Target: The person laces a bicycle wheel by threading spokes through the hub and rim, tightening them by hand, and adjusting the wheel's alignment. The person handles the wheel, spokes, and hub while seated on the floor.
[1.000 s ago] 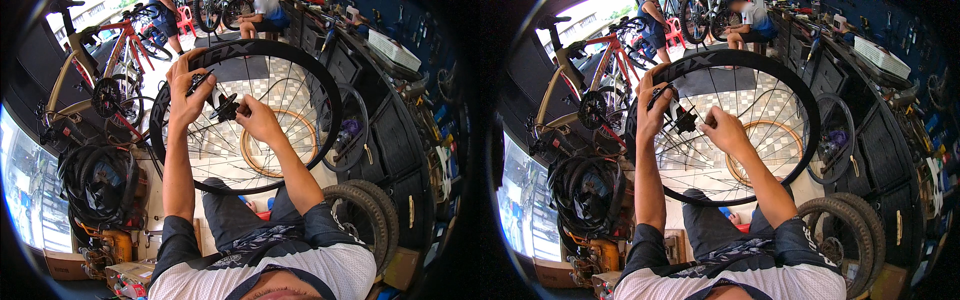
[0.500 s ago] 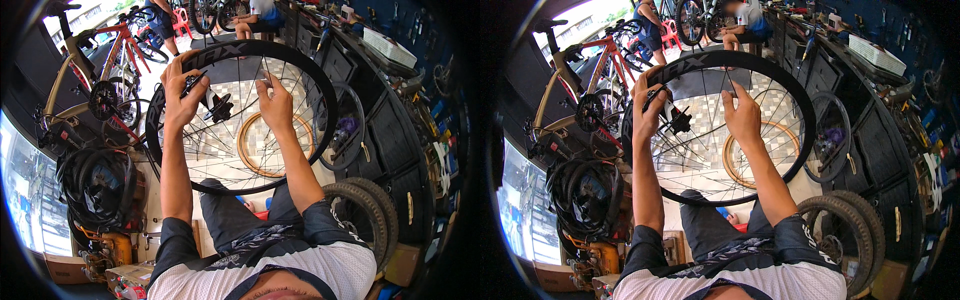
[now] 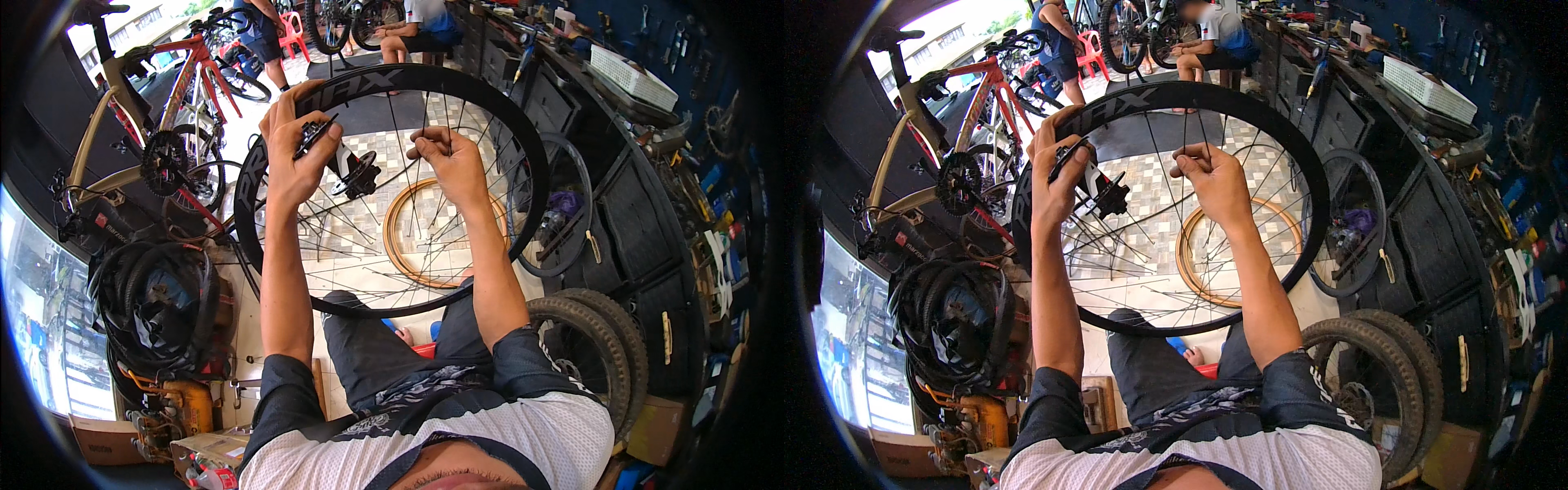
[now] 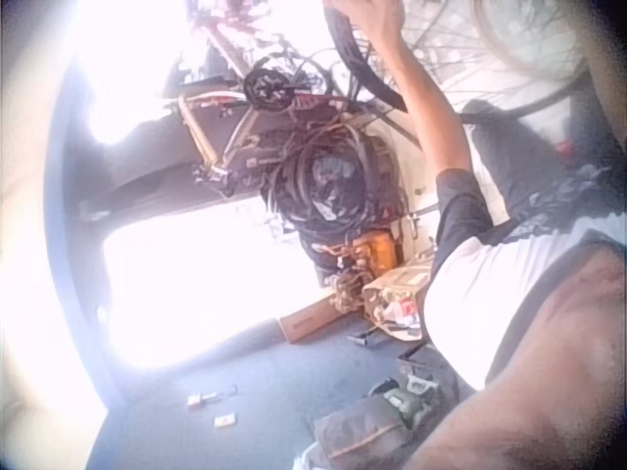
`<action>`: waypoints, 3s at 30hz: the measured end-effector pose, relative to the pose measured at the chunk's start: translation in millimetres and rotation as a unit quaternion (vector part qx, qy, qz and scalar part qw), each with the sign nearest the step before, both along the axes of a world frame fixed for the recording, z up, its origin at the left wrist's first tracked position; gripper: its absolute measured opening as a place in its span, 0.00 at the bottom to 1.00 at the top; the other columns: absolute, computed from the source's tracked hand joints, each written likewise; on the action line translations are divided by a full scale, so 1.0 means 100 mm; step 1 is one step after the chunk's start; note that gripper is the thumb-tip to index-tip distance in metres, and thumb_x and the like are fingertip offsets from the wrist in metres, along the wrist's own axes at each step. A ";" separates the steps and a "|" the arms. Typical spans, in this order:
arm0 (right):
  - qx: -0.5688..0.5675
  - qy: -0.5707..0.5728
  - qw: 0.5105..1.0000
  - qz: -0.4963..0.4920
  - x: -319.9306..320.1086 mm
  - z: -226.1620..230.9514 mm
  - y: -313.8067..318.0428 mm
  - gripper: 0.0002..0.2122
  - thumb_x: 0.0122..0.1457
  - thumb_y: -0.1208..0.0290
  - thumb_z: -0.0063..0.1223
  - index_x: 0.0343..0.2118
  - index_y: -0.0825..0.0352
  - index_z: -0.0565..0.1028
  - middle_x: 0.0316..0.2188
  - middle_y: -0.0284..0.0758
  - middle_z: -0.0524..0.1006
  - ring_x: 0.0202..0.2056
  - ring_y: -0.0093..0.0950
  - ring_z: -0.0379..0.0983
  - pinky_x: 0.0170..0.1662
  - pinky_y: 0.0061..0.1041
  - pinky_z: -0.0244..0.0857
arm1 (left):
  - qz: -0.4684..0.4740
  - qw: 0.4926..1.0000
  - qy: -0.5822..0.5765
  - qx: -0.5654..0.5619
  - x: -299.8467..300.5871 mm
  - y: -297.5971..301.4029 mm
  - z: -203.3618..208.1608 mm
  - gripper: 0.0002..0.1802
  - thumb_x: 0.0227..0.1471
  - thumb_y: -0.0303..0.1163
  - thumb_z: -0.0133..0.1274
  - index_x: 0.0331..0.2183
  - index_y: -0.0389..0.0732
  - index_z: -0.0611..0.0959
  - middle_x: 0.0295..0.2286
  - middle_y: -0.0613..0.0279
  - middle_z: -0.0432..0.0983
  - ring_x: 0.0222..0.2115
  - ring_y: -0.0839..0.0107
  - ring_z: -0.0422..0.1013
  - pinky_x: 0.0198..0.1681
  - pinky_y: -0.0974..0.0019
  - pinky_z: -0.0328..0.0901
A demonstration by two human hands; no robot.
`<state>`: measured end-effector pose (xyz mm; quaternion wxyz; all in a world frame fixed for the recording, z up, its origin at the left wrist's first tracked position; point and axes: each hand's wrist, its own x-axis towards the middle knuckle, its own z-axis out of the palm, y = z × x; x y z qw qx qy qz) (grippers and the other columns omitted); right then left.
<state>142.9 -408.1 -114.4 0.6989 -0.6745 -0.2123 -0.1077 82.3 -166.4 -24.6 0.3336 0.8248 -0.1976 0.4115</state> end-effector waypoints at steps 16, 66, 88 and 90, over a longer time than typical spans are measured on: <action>0.061 -0.005 0.995 0.084 -0.02 -0.18 0.00 0.13 0.72 0.64 0.56 0.47 0.70 0.79 0.33 0.29 0.81 0.28 0.17 0.73 0.36 0.17 0.68 | 0.013 1.000 -0.001 0.002 0.04 0.01 -0.01 0.21 0.45 0.47 0.63 0.30 0.36 0.89 0.57 0.57 0.75 0.62 0.54 0.61 0.68 0.53 0.43; 0.051 -0.012 0.998 -0.027 -0.12 -0.46 -0.02 0.11 0.63 0.70 0.68 0.34 0.67 0.75 0.25 0.29 0.79 0.27 0.15 0.72 0.34 0.16 0.66 | 0.002 1.000 0.006 -0.007 0.06 0.01 -0.01 0.24 0.53 0.50 0.58 0.30 0.36 0.90 0.57 0.58 0.74 0.59 0.57 0.61 0.67 0.53 0.43; 0.090 0.005 0.996 0.012 -0.12 -0.59 -0.08 0.10 0.62 0.69 0.69 0.34 0.68 0.77 0.27 0.29 0.81 0.29 0.16 0.73 0.35 0.16 0.67 | 0.008 1.000 0.015 -0.008 0.06 -0.02 0.00 0.27 0.55 0.54 0.56 0.29 0.36 0.89 0.57 0.59 0.74 0.59 0.56 0.61 0.67 0.53 0.43; 0.101 -0.015 0.995 0.006 -0.11 -0.60 -0.05 0.11 0.62 0.69 0.70 0.34 0.67 0.76 0.26 0.27 0.79 0.28 0.15 0.72 0.35 0.16 0.66 | -0.005 1.000 0.012 -0.017 0.07 -0.01 -0.01 0.27 0.55 0.54 0.56 0.29 0.36 0.90 0.57 0.59 0.74 0.59 0.56 0.60 0.67 0.53 0.43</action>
